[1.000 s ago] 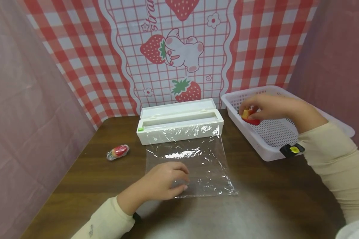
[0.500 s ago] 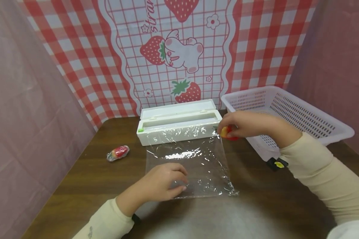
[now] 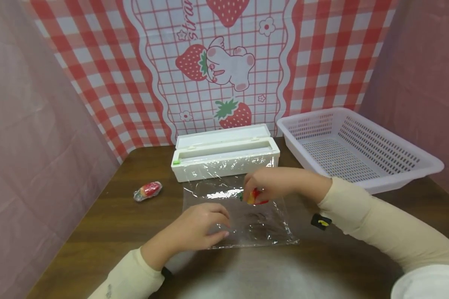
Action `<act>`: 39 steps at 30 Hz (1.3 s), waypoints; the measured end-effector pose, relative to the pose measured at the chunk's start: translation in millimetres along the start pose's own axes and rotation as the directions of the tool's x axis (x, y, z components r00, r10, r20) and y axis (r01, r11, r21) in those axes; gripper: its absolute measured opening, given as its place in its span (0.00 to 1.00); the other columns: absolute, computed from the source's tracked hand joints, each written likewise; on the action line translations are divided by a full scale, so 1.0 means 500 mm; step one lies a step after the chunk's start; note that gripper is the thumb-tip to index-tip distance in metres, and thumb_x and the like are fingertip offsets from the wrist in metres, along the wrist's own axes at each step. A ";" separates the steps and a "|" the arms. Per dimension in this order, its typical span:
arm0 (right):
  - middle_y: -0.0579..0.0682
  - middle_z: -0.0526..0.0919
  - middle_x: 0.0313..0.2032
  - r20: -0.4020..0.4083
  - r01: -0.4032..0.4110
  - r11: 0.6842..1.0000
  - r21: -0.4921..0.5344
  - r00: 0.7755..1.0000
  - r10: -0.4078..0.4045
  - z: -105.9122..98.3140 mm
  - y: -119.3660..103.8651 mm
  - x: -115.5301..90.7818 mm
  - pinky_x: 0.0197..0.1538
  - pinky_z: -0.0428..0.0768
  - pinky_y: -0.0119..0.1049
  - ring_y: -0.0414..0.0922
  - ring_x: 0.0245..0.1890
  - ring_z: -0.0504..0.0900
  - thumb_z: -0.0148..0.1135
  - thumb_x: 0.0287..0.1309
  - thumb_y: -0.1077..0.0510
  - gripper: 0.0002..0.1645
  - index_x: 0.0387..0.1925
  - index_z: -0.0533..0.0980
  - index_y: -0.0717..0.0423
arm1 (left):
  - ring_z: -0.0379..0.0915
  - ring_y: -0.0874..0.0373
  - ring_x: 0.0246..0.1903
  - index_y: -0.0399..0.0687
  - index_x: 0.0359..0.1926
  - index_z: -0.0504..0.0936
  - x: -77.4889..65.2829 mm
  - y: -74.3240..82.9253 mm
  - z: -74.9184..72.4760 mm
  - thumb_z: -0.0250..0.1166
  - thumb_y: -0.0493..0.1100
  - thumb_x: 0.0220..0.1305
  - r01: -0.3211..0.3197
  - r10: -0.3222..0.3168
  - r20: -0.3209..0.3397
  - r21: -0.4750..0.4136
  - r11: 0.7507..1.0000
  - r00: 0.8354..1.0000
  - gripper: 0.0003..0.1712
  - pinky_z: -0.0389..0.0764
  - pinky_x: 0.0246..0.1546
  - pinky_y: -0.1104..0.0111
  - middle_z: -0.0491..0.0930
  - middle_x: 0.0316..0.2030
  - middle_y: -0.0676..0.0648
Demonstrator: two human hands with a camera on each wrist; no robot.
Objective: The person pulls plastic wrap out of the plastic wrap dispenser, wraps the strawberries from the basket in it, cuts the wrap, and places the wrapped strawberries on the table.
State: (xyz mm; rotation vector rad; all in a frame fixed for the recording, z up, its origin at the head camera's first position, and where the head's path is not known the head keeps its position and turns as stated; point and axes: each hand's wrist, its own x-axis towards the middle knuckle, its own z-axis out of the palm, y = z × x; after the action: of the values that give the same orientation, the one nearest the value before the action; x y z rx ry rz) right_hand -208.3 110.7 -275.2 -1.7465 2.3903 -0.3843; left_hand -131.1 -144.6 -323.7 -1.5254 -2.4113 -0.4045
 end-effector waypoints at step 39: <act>0.52 0.83 0.51 0.052 0.038 0.996 -0.078 0.998 -0.034 0.085 -0.031 0.050 0.55 0.77 0.32 0.45 0.52 0.81 0.66 0.55 0.65 0.14 0.44 0.84 0.55 | 0.77 0.62 0.37 0.47 0.40 0.85 -0.004 -0.011 -0.011 0.73 0.42 0.52 0.045 -0.045 0.014 0.002 0.999 0.999 0.13 0.79 0.42 0.71 0.81 0.37 0.53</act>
State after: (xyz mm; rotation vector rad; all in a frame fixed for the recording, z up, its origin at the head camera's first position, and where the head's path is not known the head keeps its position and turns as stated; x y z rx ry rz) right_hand -190.1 77.6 -310.5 -1.8113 2.3725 -0.2505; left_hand -134.6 -150.7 -319.7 -1.4803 -2.4595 -0.4022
